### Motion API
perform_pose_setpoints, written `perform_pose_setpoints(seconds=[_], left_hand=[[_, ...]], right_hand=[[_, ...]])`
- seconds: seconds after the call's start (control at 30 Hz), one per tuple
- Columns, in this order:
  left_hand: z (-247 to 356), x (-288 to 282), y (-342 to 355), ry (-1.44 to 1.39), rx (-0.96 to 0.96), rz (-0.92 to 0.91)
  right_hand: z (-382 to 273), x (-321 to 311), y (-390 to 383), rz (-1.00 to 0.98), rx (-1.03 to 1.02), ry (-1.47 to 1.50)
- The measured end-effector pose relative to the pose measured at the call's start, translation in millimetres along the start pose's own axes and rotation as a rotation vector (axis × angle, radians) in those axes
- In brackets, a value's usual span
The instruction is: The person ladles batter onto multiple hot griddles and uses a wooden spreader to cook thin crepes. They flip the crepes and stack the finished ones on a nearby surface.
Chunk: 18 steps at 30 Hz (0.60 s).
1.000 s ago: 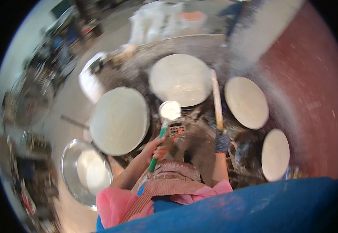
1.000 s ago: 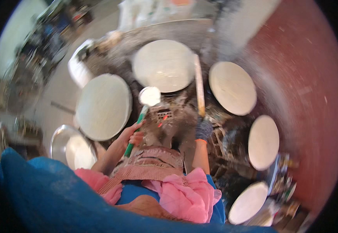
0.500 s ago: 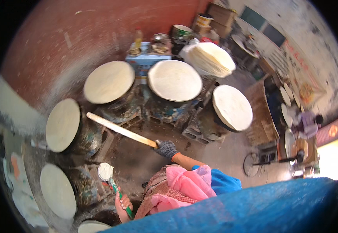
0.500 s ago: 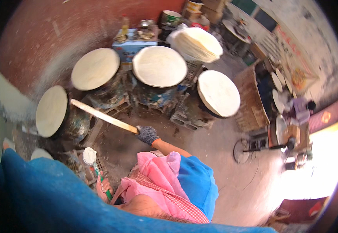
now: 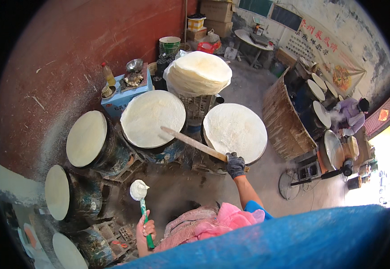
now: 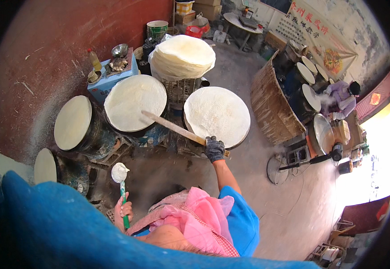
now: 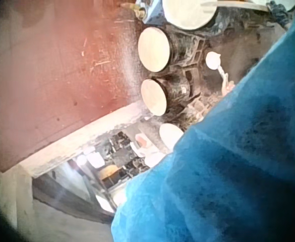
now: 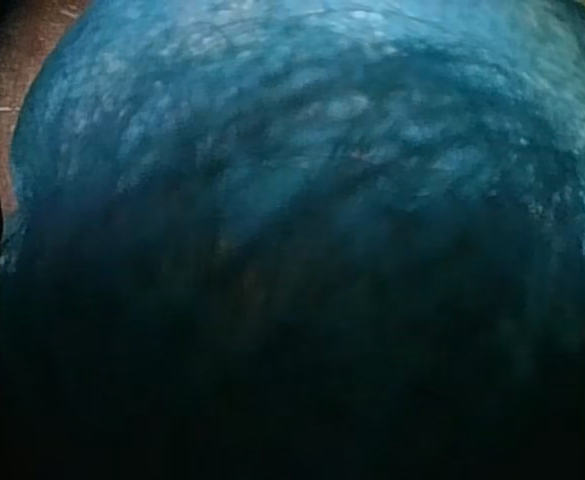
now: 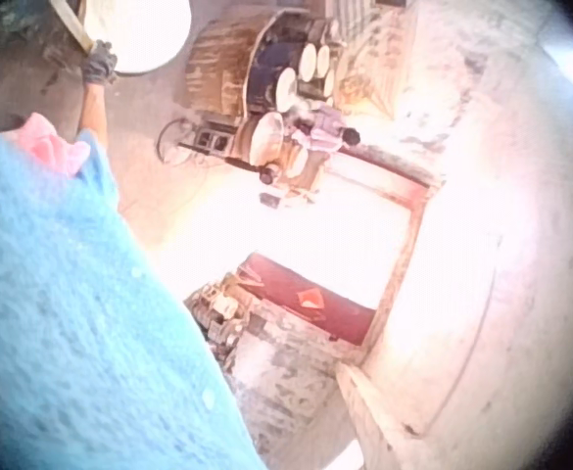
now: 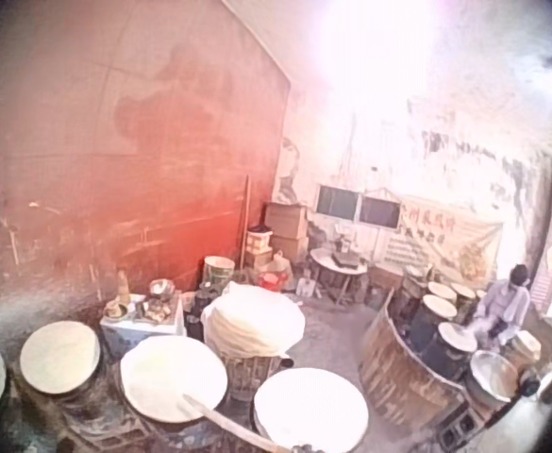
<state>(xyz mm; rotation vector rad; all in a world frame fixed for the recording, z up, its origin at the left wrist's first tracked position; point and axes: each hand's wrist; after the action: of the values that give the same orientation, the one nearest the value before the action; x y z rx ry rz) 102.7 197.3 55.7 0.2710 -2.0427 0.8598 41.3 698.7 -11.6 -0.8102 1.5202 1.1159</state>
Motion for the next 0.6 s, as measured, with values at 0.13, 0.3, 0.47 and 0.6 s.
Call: perform_pose_setpoints(seconds=[0.13, 0.3, 0.47, 0.6], left_hand=[[5.7, 21.7, 14.8, 0.023, -0.092, 0.084], [19.8, 30.9, -5.1, 0.32, -0.022, -0.09], [55.6, 17.1, 8.6, 0.483, 0.135, -0.112], [80.1, -1.4, 27.7, 0.38, 0.12, 0.123]], right_hand=[[25.2, -0.5, 24.7, 0.027, -0.143, -0.03], [77.5, -61.8, 91.8, 0.229, -0.17, 0.102], [100.0, -164.5, 186.2, 0.224, -0.113, -0.061], [76.8, -247.9, 263.7, 0.16, -0.179, -0.031]])
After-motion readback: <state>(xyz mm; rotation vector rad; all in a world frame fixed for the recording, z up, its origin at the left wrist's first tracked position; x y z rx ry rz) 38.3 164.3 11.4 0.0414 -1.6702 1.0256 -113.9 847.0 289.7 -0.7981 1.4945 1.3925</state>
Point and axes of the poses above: each hand's wrist, its own y-axis towards the middle knuckle, its own x-axis out of the palm, z = x × y, and after that the axes turned 6 degrees about z, right-handed
